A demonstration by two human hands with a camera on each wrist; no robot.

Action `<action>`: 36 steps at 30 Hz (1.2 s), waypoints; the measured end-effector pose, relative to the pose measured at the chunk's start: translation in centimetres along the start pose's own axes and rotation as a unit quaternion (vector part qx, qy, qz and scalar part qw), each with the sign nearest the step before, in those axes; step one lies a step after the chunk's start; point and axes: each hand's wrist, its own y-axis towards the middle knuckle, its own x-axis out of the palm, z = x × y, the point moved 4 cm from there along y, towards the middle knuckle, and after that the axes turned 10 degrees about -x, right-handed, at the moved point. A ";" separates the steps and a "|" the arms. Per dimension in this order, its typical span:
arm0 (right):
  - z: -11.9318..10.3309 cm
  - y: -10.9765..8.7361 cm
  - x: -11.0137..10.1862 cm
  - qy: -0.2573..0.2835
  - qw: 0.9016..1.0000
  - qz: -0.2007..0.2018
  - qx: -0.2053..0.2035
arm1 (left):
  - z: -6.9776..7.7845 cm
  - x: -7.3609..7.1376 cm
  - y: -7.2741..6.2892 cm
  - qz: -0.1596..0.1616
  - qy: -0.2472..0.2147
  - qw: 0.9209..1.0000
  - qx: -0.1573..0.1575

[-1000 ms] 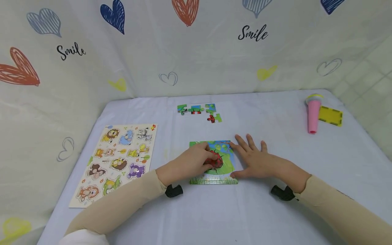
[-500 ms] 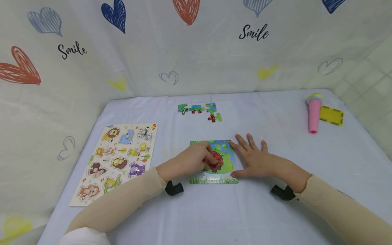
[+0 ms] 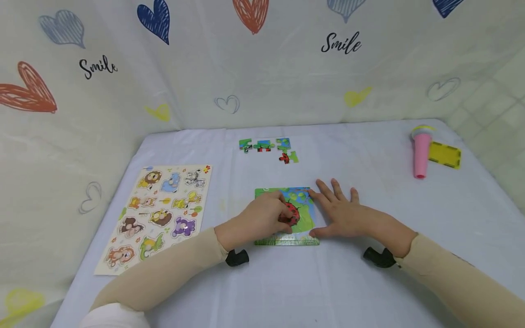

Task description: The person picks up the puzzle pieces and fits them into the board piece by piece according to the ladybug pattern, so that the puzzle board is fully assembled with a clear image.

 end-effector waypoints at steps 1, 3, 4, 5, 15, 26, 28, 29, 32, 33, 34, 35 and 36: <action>0.0 0.0 0.0 -0.001 1.000 0.000 0.002 | 0.0 0.1 0.1 0.000 -0.001 1.000 -0.008; 0.1 -0.1 0.1 -0.003 1.000 -0.001 0.004 | -0.1 0.2 0.3 0.001 -0.002 1.000 -0.027; 0.1 -0.1 0.1 -0.003 1.000 0.000 0.003 | -0.1 0.3 0.4 0.000 -0.003 0.999 -0.037; 0.2 -0.1 0.1 -0.003 1.000 0.000 0.003 | -0.1 0.3 0.5 -0.001 -0.004 0.999 -0.046; 0.3 -0.2 0.0 0.002 1.000 -0.002 0.003 | -0.3 0.4 1.6 -0.019 -0.006 0.999 -0.051; 0.3 -0.4 0.7 0.009 1.000 0.003 -0.010 | -0.8 0.8 0.9 -0.066 -0.035 0.996 -0.057; 0.4 -0.4 0.7 0.004 1.000 -0.002 -0.007 | -0.8 0.8 0.8 -0.065 -0.039 0.996 -0.055; 0.4 -0.3 0.6 0.001 1.000 -0.002 -0.006 | -0.8 0.7 0.8 -0.064 -0.041 0.996 -0.053; 0.5 0.0 0.1 -0.010 1.000 -0.002 -0.003 | -1.0 0.2 1.1 -0.060 -0.051 0.996 -0.045; 0.5 0.1 0.0 -0.013 1.000 -0.003 -0.001 | -1.0 0.1 1.2 -0.060 -0.051 0.996 -0.042; 0.6 0.2 0.0 -0.014 1.000 -0.004 0.001 | -1.0 -0.1 1.2 -0.060 -0.050 0.996 -0.040; 0.6 0.2 -0.1 -0.014 1.000 -0.006 0.002 | -1.1 -0.2 1.3 -0.063 -0.050 0.996 -0.038; 0.6 0.3 0.0 -0.014 1.000 -0.010 0.004 | -1.1 -0.2 1.3 -0.068 -0.049 0.996 -0.037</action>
